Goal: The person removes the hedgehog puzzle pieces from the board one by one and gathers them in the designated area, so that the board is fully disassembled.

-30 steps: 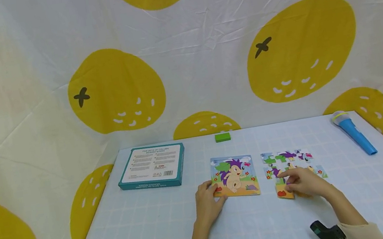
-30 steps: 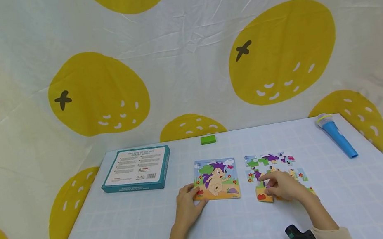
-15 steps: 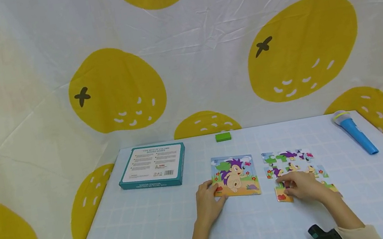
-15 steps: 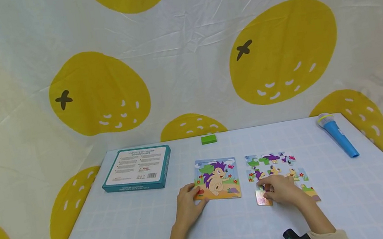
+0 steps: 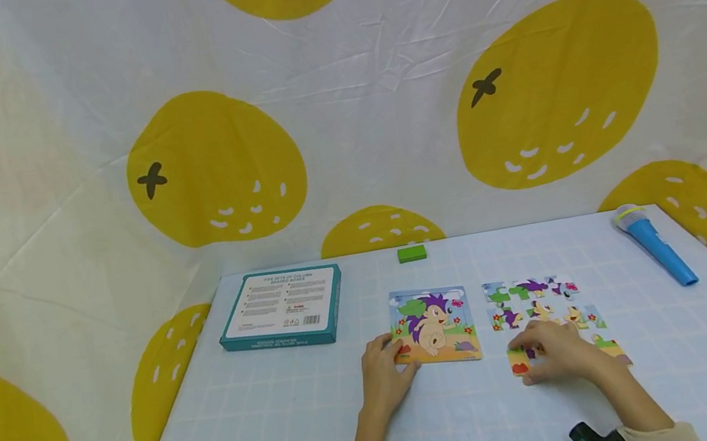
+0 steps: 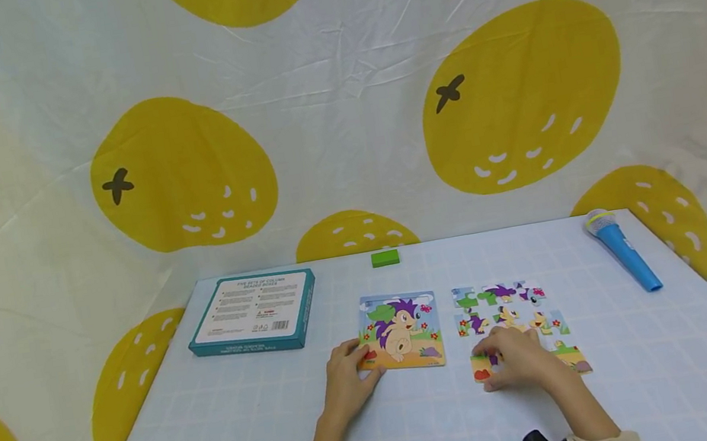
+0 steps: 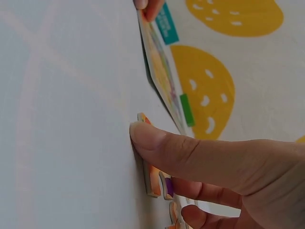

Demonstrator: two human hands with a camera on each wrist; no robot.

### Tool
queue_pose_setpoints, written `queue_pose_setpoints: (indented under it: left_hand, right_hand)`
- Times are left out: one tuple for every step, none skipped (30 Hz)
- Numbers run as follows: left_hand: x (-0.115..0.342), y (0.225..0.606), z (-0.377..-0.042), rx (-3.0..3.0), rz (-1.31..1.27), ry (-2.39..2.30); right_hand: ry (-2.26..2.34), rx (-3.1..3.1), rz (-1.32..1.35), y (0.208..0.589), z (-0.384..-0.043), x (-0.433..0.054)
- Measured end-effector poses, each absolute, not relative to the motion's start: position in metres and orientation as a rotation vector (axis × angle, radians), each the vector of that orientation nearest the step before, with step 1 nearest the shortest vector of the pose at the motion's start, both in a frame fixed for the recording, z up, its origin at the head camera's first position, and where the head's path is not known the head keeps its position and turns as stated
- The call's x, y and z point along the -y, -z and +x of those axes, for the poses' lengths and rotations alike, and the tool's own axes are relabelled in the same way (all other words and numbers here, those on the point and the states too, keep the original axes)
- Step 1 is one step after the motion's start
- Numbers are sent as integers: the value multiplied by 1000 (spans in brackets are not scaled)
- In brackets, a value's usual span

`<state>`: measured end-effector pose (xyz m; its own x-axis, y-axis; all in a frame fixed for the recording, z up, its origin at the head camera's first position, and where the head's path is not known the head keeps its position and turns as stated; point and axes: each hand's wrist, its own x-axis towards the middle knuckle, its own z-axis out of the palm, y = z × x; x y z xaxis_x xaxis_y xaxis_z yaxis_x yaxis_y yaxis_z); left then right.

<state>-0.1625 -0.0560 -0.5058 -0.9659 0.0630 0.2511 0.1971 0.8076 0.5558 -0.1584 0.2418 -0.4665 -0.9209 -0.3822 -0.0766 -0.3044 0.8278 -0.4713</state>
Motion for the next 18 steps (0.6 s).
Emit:
queue_pose_setpoints:
  left_hand:
    - [56,506,-162,2773,-204,885]
    - [56,506,-162,2771,-206,883]
    - [56,506,-162,2773,-206,882]
    - [56,506,-162,2775,-203,884]
    - [56,506,-162,2777,-201,884]
    - [56,506,-162,2777,-200,885]
    - [56,506,-162,2779,-199,885]
    - [56,506,-162,2779,-198,885]
    - [56,506,-161,2782,-194,888]
    - [56,506,-161,2782,-192,891]
    - [56,506,-161,2783,-191,894]
    - [55,506,-161,2781,-189,900]
    - [55,506,-161,2781,-188,903]
    - [55,506,-161,2780,-189,905]
    - [55,506,-162,2782,-188,908]
    - [55,506,-162,2780,-191,908]
    - [56,506,-162,2779,-194,910]
    - [56,506,-162,2777,-197,910]
  right_hand:
    - [695,-2842,-538,466,-158,-241]
    - [701,-2842,-541,466,-158,-241]
    - [702,-2844,-552,466,-158,-241]
    - [704,-2843,-557,466,-159,-241]
    - [706,-2842,-560,466,-159,-241]
    - [706,-2843,-560,466,-159,-241]
    - [705,-2843,-560,466,-160,-241]
    - [703,-2842,-556,466,-160,-241]
    - [699,-2842,-552,466,-160,-241]
    - [695,-2842,-548,466,-160,-241]
    - [690,-2844,-534,466,-160,-241]
    - [685,-2846,-530,466,-160,-241]
    - [679,-2848,-525,465,-160,-241]
    - [669,-2852,-522,465,-160,-240]
    - [661,-2857,-522,465,-160,-240]
    - [652,-2862,-522,465,-160,-240]
    - [644,-2867,-522,465,-160,-240]
    - [639,-2872,-530,465,-160,-240]
